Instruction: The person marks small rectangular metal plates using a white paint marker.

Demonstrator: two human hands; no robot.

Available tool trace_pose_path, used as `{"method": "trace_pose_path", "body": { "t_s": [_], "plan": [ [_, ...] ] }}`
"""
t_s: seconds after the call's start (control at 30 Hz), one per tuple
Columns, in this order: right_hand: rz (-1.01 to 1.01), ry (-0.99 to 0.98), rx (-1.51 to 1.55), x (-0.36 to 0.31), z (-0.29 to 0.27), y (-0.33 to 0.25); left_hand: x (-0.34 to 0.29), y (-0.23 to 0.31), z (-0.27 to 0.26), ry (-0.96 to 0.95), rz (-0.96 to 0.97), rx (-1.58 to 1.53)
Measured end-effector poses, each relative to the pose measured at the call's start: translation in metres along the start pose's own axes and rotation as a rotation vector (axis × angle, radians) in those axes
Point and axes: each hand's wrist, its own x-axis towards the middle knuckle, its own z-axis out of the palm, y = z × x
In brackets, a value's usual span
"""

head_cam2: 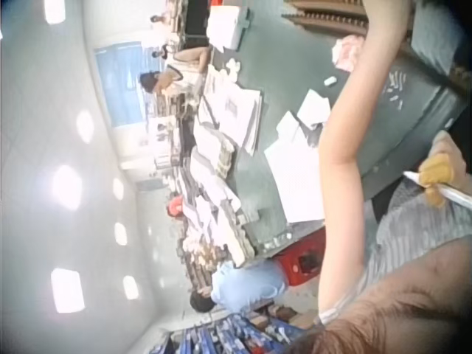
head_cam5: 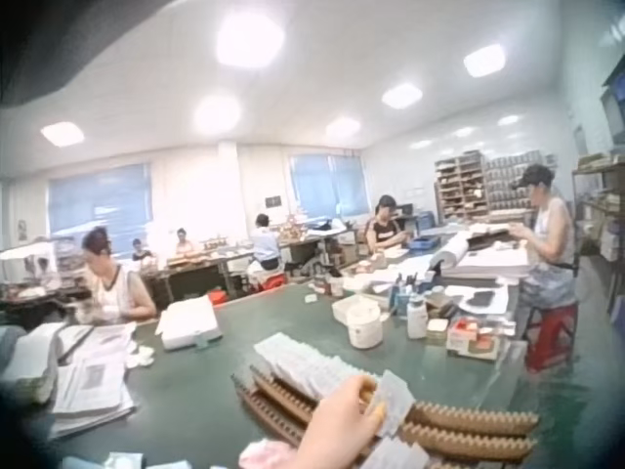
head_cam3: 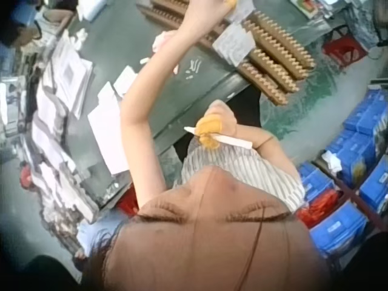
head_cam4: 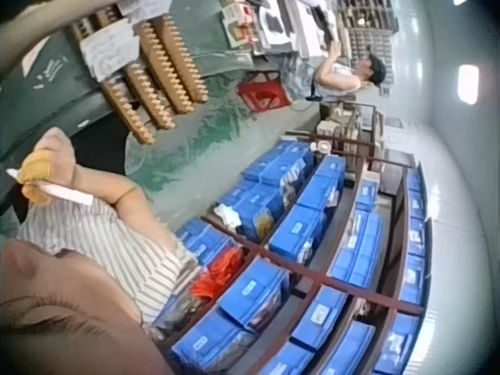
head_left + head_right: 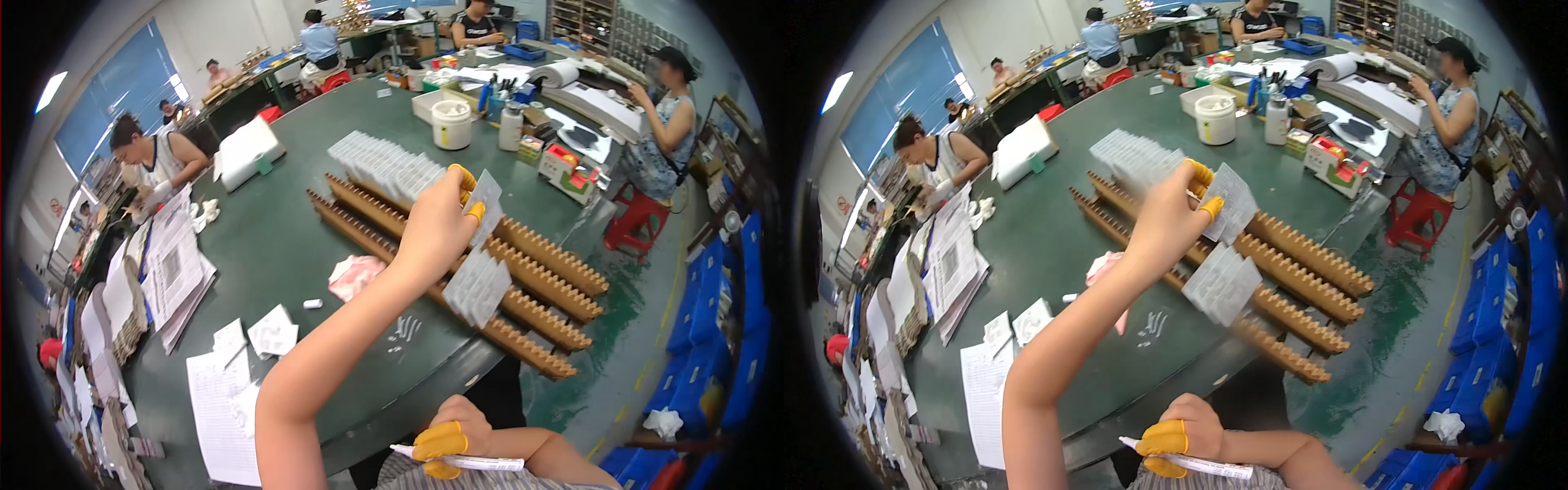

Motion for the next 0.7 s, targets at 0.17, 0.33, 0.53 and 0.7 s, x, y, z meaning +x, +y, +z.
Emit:
{"method": "trace_pose_path", "body": {
  "t_s": [0.17,0.33,0.53,0.7],
  "plan": [
    [-0.037,0.104,0.009,0.011,-0.022,-0.002,0.031,-0.007,0.054,-0.030,0.138,0.219],
    [-0.002,0.156,0.057,0.011,-0.026,-0.001,0.034,-0.014,0.069,-0.126,0.126,0.333],
    [-0.018,0.167,0.063,0.010,-0.029,0.001,0.036,-0.013,0.073,-0.111,0.192,0.328],
    [-0.046,0.138,0.083,0.008,-0.027,0.003,0.028,-0.018,0.082,-0.162,0.137,0.374]
  ]
}}
